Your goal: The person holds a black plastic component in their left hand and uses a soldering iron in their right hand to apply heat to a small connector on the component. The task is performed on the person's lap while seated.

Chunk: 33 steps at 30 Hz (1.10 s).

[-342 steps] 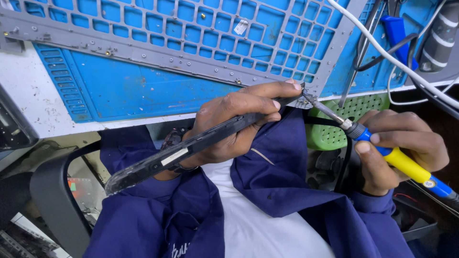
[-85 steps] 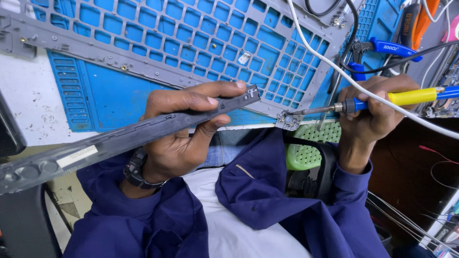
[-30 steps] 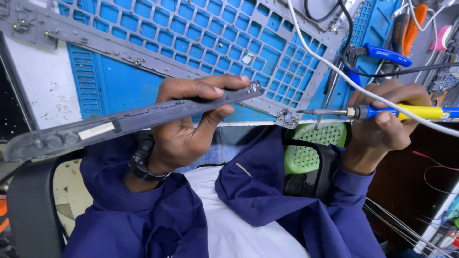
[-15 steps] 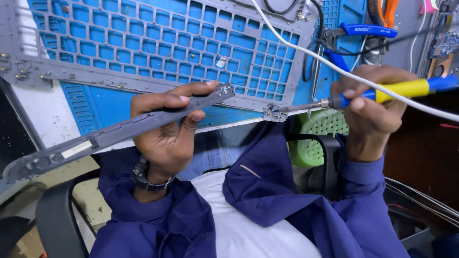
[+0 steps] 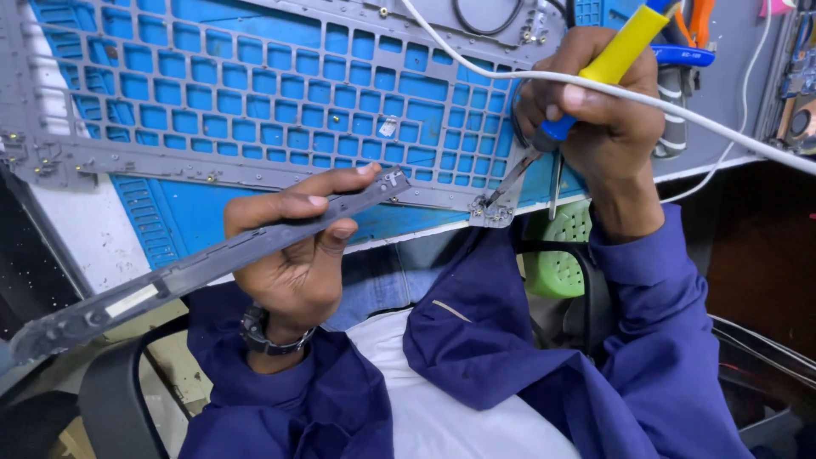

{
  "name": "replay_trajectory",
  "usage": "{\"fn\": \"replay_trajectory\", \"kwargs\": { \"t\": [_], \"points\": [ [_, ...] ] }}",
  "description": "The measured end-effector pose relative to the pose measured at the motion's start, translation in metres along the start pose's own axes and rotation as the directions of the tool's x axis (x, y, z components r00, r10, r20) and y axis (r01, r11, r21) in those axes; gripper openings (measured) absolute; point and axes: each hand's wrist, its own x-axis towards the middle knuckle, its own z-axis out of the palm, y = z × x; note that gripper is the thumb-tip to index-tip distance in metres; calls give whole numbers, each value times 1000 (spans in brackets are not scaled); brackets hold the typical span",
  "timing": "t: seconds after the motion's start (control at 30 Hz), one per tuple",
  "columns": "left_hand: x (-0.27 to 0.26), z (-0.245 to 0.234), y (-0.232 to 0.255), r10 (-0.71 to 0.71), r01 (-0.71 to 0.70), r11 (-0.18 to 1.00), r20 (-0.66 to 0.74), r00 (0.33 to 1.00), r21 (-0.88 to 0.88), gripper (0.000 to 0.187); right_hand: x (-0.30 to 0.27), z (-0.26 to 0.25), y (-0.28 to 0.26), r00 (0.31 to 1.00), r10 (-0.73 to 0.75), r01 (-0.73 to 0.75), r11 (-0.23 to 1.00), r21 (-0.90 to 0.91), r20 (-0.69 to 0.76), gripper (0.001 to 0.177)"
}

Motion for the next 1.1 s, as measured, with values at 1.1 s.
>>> {"fn": "replay_trajectory", "kwargs": {
  "t": [1.1],
  "points": [
    [1, -15, -3, -9, 20, 996, 123, 992, -88, 21, -6, -3, 6, 999, -24, 22, 996, -85, -24, 24]
  ]
}}
